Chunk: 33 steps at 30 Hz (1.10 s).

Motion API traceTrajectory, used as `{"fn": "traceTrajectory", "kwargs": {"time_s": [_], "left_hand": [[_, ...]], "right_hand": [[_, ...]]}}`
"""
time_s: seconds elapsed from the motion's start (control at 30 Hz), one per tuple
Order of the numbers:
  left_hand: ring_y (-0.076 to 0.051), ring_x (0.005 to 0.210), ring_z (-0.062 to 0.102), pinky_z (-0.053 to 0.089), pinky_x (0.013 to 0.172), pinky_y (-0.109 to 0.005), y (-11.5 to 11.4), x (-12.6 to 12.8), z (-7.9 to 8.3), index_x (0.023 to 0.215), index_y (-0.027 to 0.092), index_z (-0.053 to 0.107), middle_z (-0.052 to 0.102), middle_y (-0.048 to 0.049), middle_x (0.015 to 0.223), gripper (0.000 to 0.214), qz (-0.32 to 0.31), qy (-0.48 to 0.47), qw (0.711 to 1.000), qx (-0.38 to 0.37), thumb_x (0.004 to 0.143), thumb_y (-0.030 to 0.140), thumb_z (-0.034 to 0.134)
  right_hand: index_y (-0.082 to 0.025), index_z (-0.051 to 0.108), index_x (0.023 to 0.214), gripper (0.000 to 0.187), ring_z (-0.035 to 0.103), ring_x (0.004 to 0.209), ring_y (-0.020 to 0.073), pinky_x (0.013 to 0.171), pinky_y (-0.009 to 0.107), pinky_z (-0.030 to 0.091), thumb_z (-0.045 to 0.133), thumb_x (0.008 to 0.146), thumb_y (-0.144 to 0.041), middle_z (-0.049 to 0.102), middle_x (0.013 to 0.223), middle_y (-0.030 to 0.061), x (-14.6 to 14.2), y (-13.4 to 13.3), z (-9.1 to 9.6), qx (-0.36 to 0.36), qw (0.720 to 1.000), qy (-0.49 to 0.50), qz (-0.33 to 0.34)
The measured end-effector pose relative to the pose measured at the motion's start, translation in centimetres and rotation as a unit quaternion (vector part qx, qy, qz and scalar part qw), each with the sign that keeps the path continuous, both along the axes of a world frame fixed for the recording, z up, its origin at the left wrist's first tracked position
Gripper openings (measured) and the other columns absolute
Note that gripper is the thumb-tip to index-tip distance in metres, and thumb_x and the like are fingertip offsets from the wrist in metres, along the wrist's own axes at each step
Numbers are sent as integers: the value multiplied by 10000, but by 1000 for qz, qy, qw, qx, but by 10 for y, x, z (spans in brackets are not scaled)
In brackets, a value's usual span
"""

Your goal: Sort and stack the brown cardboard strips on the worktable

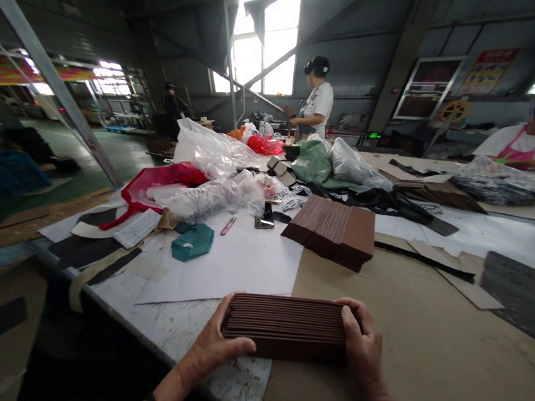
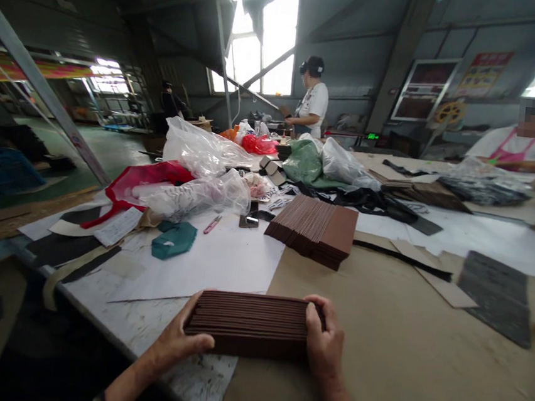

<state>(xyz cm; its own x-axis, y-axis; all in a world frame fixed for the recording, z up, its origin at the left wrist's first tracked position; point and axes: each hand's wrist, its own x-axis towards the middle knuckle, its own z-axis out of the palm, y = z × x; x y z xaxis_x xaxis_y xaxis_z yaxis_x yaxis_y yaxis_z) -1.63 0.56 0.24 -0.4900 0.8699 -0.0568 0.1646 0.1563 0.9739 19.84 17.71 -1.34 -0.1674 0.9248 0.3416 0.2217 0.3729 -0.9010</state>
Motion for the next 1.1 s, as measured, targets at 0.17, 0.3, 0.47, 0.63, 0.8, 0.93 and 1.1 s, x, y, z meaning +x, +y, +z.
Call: {"fn": "traceTrajectory", "kwargs": {"time_s": [0.17, 0.3, 0.47, 0.63, 0.8, 0.93, 1.1], "left_hand": [[-311, 1350, 290, 206, 1136, -491, 13, -7, 46, 1360, 140, 342, 367, -168, 1431, 951, -73, 260, 961, -54, 570, 436, 779], [-373, 1374, 205, 149, 1136, -545, 43, 28, 70, 1404, 94, 306, 326, -207, 1457, 1183, -188, 399, 887, -136, 445, 570, 811], [-361, 1185, 445, 247, 1060, -553, 64, 62, 66, 1382, 93, 358, 528, -185, 1254, 1021, -192, 494, 825, -197, 528, 422, 809], [-328, 1018, 513, 381, 905, -477, 63, 60, 57, 1297, 113, 462, 581, -143, 1106, 792, -179, 543, 797, -195, 617, 384, 763], [-317, 1007, 510, 373, 893, -460, 64, 60, 58, 1284, 130, 466, 577, -129, 1091, 733, -183, 557, 785, -202, 649, 379, 734], [-316, 1021, 499, 360, 905, -459, 64, 61, 60, 1300, 119, 454, 572, -132, 1100, 731, -192, 548, 787, -211, 667, 368, 722], [-320, 1028, 483, 343, 917, -467, 62, 60, 58, 1305, 101, 452, 568, -137, 1096, 737, -192, 540, 795, -201, 668, 365, 714]], "right_hand": [[-188, 613, 822, 310, 574, 749, 201, 659, 261, 460, 476, 832, -466, 621, 774, 31, -1, -2, 1, -2, 1000, 9, 19], [-183, 608, 829, 307, 578, 730, 193, 645, 249, 466, 464, 852, -454, 620, 765, 29, -1, -1, -1, 14, 1000, 13, 24], [-178, 603, 858, 309, 587, 733, 193, 643, 249, 473, 444, 875, -442, 627, 776, 34, 2, -1, -4, 14, 999, 9, 39], [-181, 602, 889, 325, 596, 759, 191, 665, 251, 482, 453, 875, -470, 643, 811, 39, 1, -6, 3, -17, 998, 33, 55], [-170, 606, 1037, 446, 624, 907, 232, 741, 294, 521, 475, 852, -554, 664, 1005, 97, 14, -5, 24, -72, 995, 50, 41], [-175, 630, 996, 430, 639, 911, 243, 703, 280, 544, 527, 827, -557, 670, 990, 107, 42, -10, 28, -97, 995, 23, 21], [-212, 625, 1041, 289, 655, 857, 191, 674, 225, 554, 522, 881, -431, 662, 1009, 75, 68, -26, 13, -41, 998, -33, 39]]}}
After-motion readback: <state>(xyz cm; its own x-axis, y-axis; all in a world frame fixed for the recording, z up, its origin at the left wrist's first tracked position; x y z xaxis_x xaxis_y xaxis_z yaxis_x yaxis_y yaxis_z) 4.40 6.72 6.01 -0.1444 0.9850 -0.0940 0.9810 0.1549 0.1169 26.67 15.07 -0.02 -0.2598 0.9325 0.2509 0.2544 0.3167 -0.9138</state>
